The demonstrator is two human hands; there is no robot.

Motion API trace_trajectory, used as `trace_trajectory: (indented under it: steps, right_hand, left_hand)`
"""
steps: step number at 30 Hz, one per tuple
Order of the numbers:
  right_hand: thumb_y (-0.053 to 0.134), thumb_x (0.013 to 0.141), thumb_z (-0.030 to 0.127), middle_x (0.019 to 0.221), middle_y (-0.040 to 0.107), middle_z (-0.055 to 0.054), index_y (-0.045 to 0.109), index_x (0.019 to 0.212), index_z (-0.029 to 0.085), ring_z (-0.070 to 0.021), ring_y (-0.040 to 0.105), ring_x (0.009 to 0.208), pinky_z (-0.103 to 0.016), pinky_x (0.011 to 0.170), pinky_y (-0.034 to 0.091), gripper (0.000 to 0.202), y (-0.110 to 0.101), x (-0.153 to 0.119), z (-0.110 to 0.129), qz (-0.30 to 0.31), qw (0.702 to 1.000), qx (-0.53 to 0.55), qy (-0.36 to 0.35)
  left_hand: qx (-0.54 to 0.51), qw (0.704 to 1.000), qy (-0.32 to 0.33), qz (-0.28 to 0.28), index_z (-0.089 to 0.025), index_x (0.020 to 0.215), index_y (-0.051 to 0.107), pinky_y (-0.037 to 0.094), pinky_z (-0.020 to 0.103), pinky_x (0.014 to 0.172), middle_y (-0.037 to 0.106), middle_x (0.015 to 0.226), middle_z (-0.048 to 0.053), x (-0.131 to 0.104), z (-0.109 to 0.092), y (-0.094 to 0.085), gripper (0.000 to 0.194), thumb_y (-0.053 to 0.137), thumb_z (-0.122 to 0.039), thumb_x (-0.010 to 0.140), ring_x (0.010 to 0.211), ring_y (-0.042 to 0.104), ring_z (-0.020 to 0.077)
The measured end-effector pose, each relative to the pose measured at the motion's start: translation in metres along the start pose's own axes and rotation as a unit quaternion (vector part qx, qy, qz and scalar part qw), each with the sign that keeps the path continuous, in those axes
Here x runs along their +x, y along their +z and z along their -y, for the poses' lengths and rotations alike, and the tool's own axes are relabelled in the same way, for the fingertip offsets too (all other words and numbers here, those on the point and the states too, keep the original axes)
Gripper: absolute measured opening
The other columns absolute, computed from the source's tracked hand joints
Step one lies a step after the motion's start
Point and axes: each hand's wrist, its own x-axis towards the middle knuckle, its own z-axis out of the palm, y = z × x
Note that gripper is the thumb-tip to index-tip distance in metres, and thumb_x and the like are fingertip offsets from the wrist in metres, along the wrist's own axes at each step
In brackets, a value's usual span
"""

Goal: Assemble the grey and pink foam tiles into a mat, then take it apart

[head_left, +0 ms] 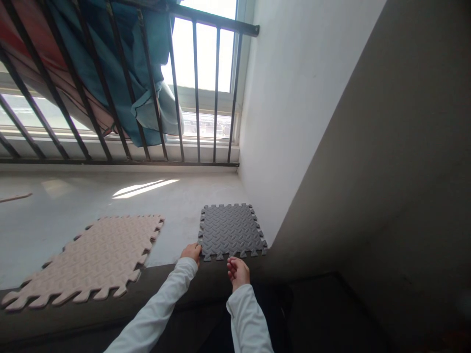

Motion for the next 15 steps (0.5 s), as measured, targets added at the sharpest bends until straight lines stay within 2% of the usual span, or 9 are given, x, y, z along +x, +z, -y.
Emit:
trace_trajectory:
  steps: [4,8,15]
  right_hand:
    - [0.058,0.043,0.023,0.069,0.065,-0.001,0.061,0.062,0.019,-0.0126,0.057,0.065,-0.018,0.047,0.037,0.02,0.002,-0.001,0.001,0.003,1.0,-0.003,0.005]
    - [0.057,0.043,0.024,0.068,0.065,-0.001,0.06,0.062,0.019,-0.0122,0.057,0.064,-0.018,0.047,0.037,0.02,0.003,-0.001,0.001,0.006,1.0,-0.005,0.011]
    - [0.058,0.044,0.022,0.069,0.065,-0.001,0.06,0.062,0.019,-0.0129,0.058,0.066,-0.018,0.047,0.037,0.019,0.002,-0.001,0.001,0.006,1.0,-0.005,0.014]
  left_hand:
    - [0.004,1.0,0.012,0.002,-0.021,0.096,0.056,0.036,0.027,0.086,0.053,0.115,0.006,-0.005,0.0,-0.003,0.028,0.049,-0.02,0.07,0.105,0.046,0.0191]
    - [0.009,1.0,0.019,0.006,-0.017,0.097,0.057,0.036,0.029,0.088,0.053,0.114,0.01,-0.012,-0.005,-0.009,0.027,0.048,-0.027,0.074,0.105,0.046,0.0215]
    - [0.013,1.0,0.008,0.004,-0.017,0.095,0.058,0.038,0.034,0.084,0.054,0.111,0.012,-0.014,-0.01,-0.012,0.026,0.048,-0.031,0.076,0.106,0.046,0.0235]
